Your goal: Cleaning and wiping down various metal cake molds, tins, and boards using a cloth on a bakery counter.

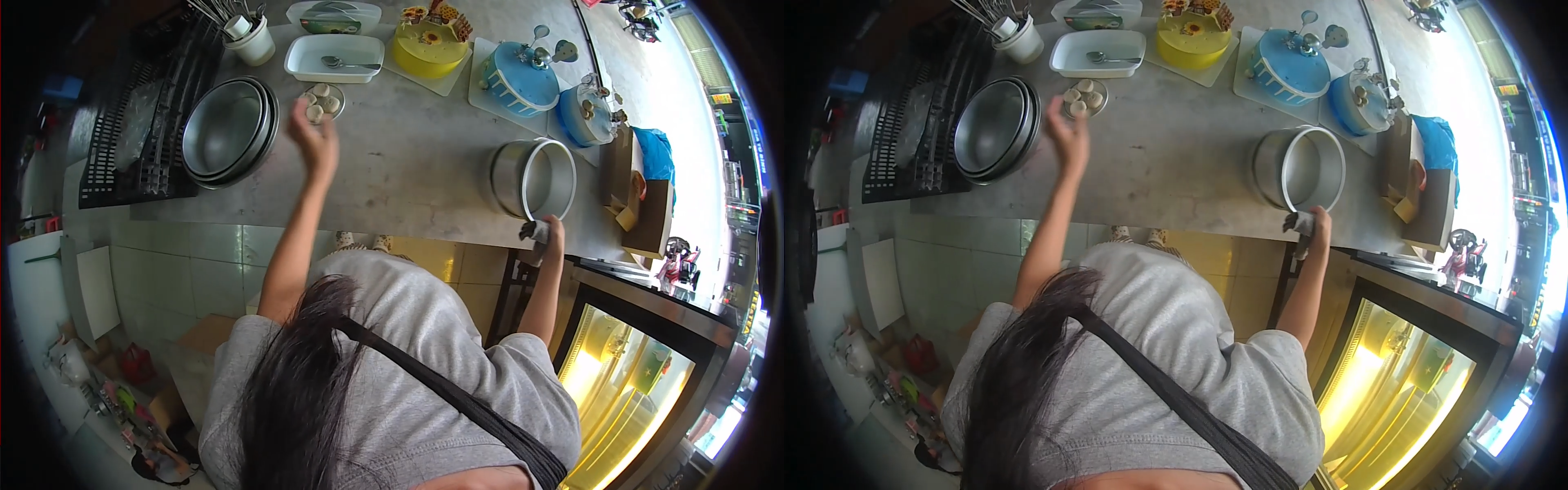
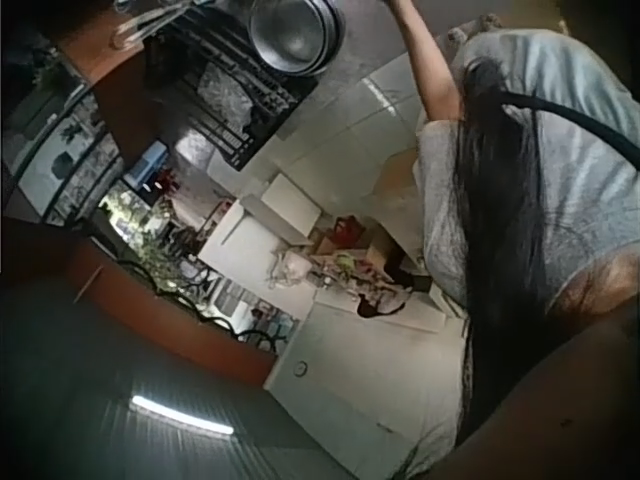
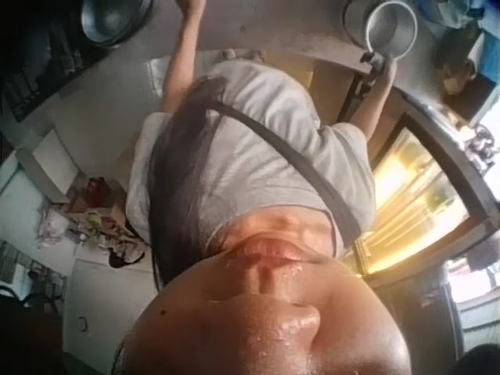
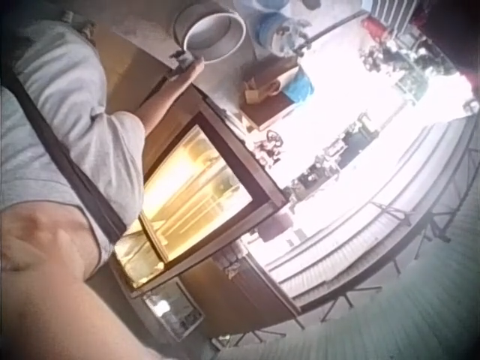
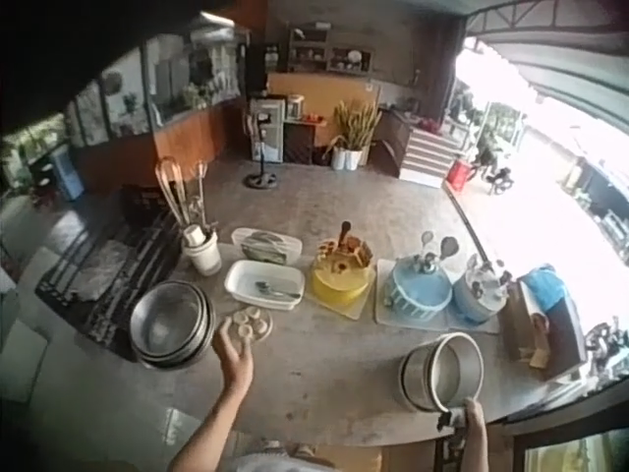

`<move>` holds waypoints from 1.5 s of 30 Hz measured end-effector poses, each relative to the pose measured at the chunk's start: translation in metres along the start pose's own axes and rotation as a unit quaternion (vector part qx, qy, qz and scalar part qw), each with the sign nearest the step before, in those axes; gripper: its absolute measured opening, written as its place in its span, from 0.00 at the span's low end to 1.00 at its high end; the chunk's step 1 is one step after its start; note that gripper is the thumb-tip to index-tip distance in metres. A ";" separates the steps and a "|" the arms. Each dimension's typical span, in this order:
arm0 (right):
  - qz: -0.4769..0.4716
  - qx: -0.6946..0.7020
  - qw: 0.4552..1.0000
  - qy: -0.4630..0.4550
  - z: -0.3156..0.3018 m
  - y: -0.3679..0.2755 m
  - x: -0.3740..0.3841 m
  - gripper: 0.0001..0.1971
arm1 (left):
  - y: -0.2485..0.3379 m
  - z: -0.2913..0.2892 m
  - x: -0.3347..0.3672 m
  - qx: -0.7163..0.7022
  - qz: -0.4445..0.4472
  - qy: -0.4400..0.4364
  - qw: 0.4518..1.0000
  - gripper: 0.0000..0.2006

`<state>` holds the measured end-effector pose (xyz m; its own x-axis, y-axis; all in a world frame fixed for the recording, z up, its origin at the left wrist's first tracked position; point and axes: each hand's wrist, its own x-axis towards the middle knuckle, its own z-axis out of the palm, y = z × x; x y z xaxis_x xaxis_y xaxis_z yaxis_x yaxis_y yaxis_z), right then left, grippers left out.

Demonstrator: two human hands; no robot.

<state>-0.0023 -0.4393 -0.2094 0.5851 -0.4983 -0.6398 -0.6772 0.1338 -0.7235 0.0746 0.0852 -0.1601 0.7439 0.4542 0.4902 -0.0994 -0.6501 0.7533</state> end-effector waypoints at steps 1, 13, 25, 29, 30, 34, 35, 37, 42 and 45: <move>-0.016 0.006 1.000 0.007 -0.028 0.011 0.035 0.10 | -0.015 -0.023 0.021 0.026 0.044 0.029 0.998 0.24; -0.285 0.045 0.800 0.526 0.055 -0.017 -0.044 0.16 | -0.080 -0.155 0.042 0.293 0.017 -0.241 0.925 0.16; -0.404 0.109 0.902 -0.109 0.230 -0.045 -0.171 0.09 | -0.055 -0.167 0.076 0.223 0.209 0.000 0.952 0.07; -0.324 0.027 0.894 -0.309 0.260 -0.063 -0.218 0.16 | 0.022 -0.179 0.067 0.201 0.293 0.001 0.935 0.04; -0.322 0.004 0.885 -0.337 0.264 -0.070 -0.226 0.18 | 0.038 -0.178 0.058 0.187 0.332 -0.029 0.924 0.03; -0.167 0.086 0.868 -0.459 0.258 -0.094 -0.247 0.18 | 0.071 -0.168 0.018 0.092 0.443 -0.115 0.884 0.09; -0.066 0.136 0.872 -0.466 0.252 -0.094 -0.241 0.19 | 0.078 -0.162 0.007 0.051 0.452 -0.131 0.881 0.09; 0.010 0.213 0.861 -0.463 0.241 -0.086 -0.220 0.22 | 0.092 -0.149 -0.013 0.001 0.466 -0.151 0.872 0.08; -0.119 0.273 0.874 -0.383 0.224 -0.047 -0.207 0.19 | 0.093 -0.123 -0.038 -0.069 0.406 -0.248 0.877 0.07; 0.054 0.388 0.794 -0.465 0.217 -0.032 -0.198 0.19 | 0.082 -0.111 -0.042 -0.092 0.383 -0.287 0.873 0.06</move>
<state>0.0007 -0.1592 -0.1159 0.8627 0.3523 -0.3628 -0.4789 0.7995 -0.3625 -0.0381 0.0804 -0.0699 0.6154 -0.4866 0.6201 -0.7789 -0.4957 0.3841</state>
